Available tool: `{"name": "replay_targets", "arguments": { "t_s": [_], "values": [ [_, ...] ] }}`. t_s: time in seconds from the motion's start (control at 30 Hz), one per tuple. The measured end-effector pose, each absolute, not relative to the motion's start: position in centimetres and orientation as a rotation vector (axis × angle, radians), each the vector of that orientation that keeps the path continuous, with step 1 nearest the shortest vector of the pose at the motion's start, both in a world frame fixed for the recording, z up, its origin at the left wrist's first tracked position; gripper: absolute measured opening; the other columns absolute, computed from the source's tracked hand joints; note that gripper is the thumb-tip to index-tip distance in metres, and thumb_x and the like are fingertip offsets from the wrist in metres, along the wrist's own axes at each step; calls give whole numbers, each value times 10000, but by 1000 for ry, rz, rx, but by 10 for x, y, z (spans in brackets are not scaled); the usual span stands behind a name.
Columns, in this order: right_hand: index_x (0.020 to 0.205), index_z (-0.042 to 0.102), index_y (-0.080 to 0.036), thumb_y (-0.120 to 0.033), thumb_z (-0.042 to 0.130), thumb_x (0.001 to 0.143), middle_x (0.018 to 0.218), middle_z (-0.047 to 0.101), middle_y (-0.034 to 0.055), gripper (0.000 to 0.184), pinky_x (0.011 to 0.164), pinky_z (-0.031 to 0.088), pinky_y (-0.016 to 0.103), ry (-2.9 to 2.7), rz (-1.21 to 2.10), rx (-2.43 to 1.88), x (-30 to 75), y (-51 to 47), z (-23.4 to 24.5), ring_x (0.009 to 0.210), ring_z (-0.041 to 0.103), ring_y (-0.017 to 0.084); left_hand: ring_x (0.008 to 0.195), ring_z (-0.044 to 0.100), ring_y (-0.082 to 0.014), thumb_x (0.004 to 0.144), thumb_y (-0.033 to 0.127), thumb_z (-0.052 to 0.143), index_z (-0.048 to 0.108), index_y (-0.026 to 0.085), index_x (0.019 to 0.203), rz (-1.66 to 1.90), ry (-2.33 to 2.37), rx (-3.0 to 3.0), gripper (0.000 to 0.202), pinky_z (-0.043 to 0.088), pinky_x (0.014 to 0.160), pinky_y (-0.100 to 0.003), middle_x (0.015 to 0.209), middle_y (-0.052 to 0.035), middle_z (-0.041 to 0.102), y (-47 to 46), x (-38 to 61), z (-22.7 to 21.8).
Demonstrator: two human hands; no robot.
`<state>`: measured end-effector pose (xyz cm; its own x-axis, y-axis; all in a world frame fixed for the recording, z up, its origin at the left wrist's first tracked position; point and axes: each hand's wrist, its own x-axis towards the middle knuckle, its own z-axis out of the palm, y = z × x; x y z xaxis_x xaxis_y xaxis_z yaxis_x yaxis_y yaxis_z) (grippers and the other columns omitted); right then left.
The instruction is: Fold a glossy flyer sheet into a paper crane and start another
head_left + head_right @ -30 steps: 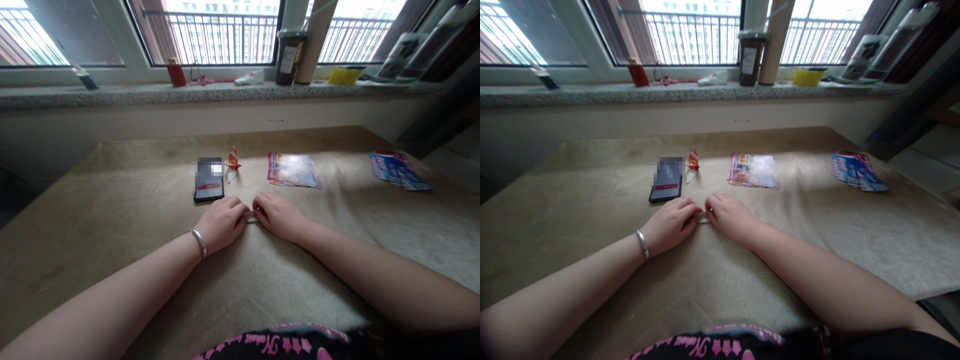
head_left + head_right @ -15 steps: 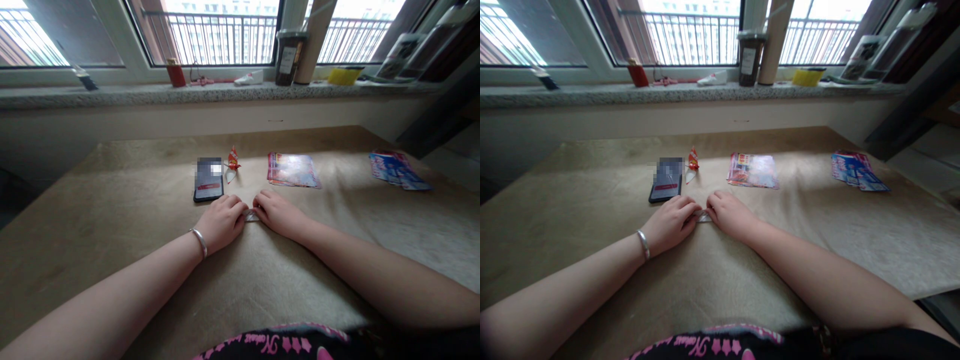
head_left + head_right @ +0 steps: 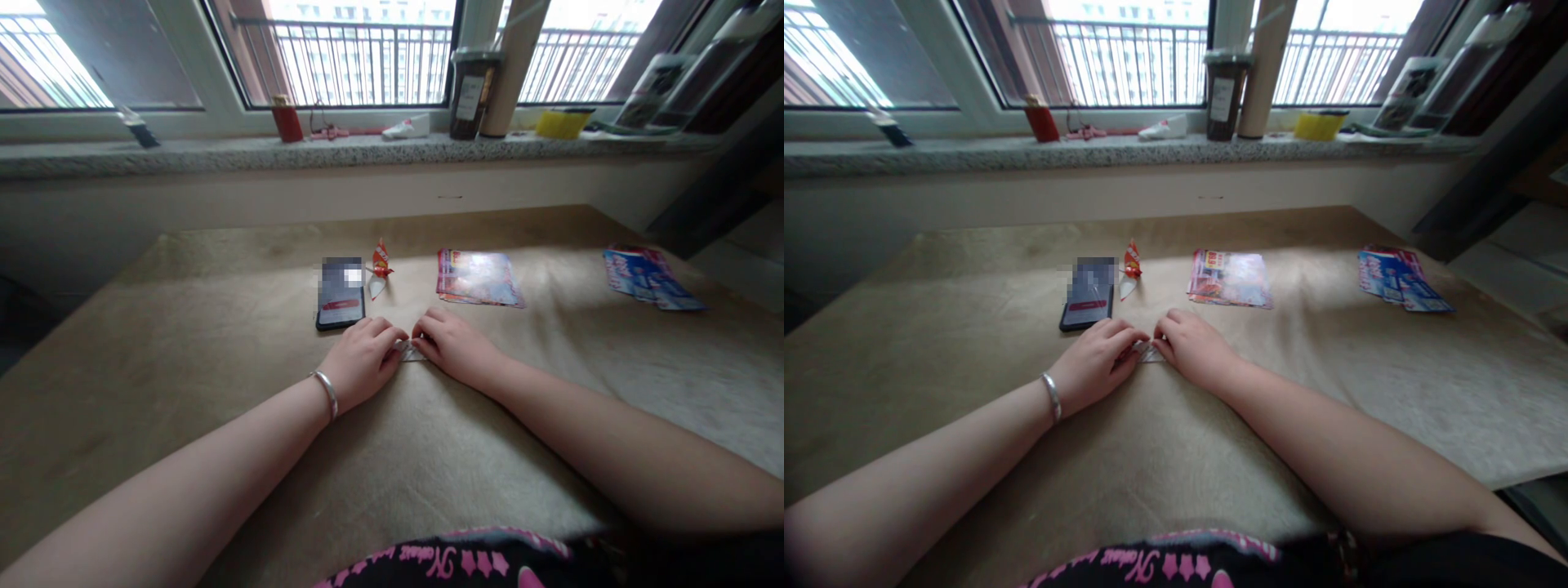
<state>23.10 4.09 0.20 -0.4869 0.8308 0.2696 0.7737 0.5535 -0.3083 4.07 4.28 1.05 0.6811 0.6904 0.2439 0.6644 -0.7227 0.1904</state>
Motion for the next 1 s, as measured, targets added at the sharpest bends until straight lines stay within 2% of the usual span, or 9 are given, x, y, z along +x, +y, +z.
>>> {"name": "replay_targets", "arguments": {
  "t_s": [0.27, 0.5, 0.6, 0.83, 1.0],
  "values": [
    [857, 579, -163, -309, 525, 845, 872, 571, 61, 155, 732, 411, 280, -2417, 204, -1268, 234, 38, 4, 825, 521, 172, 856, 515, -193, 850, 210, 460, 586, 163, 967, 522, 1111, 2773, 178, 444, 786, -337, 917, -69, 573, 45, 39, 7],
    [827, 579, -175, -287, 545, 828, 858, 586, 52, 117, 707, 397, 269, -2416, 201, -1239, 235, 35, 7, 825, 528, 168, 820, 513, -186, 840, 213, 478, 589, 151, 862, 516, 1110, 2782, 129, 443, 757, -324, 894, -69, 576, 44, 39, 8],
    [804, 591, -176, -284, 546, 828, 872, 596, 54, 119, 716, 398, 271, -2414, 218, -1243, 235, 35, 8, 832, 535, 166, 820, 513, -184, 822, 185, 490, 585, 152, 882, 531, 1117, 2775, 117, 442, 763, -322, 890, -65, 583, 45, 39, 8],
    [738, 610, -170, -253, 603, 780, 783, 588, 30, 93, 659, 405, 245, -2261, 475, -1317, 234, 42, 6, 714, 532, 129, 839, 513, -188, 862, 223, 453, 609, 162, 883, 479, 1121, 2776, 168, 443, 785, -333, 890, -67, 590, 45, 41, 11],
    [800, 633, -177, -258, 634, 761, 781, 603, 26, 90, 659, 408, 247, -2209, 552, -1336, 234, 44, 6, 728, 540, 132, 842, 519, -196, 845, 217, 472, 607, 156, 922, 483, 1168, 2764, 166, 445, 782, -342, 899, -77, 587, 46, 43, 9]
  ]
}}
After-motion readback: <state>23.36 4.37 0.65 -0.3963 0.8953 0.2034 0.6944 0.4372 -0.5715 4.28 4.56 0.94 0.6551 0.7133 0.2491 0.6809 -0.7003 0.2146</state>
